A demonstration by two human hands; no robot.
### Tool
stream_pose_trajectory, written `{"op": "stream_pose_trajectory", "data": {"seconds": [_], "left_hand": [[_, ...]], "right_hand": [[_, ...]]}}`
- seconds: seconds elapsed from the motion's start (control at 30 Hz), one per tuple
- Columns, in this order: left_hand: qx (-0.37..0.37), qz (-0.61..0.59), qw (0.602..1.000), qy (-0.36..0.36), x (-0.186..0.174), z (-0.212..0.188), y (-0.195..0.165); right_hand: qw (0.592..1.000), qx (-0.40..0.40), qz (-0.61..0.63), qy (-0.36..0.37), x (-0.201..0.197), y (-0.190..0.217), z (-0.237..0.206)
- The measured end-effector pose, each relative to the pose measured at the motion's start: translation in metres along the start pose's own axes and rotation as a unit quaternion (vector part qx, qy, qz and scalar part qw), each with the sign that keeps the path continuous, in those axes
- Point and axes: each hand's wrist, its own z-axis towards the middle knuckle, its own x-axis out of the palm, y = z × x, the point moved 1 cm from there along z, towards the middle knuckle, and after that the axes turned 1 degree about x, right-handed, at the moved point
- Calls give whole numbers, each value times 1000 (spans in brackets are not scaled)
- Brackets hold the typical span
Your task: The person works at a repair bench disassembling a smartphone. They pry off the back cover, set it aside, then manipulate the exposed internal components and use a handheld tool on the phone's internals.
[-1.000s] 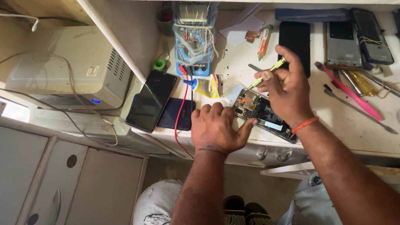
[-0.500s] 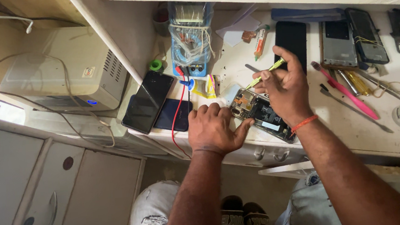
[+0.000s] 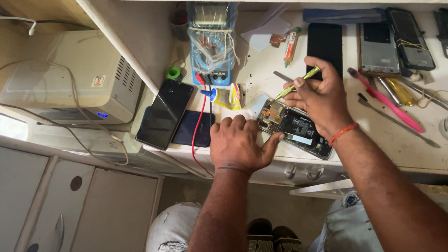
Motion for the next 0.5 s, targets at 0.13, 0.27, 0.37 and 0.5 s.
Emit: {"op": "stream_pose_trajectory", "data": {"seconds": [0.13, 0.27, 0.37, 0.5], "left_hand": [[-1, 0, 1000, -2, 0, 0, 0], [2, -3, 1000, -2, 0, 0, 0], [2, -4, 1000, -6, 0, 0, 1], [0, -7, 1000, -7, 0, -1, 1]], "right_hand": [[1000, 3, -10, -14, 0, -1, 1], [999, -27, -25, -9, 1, 1, -3], [996, -72, -51, -3, 2, 4, -7], [985, -136, -102, -12, 1, 9, -9]]}}
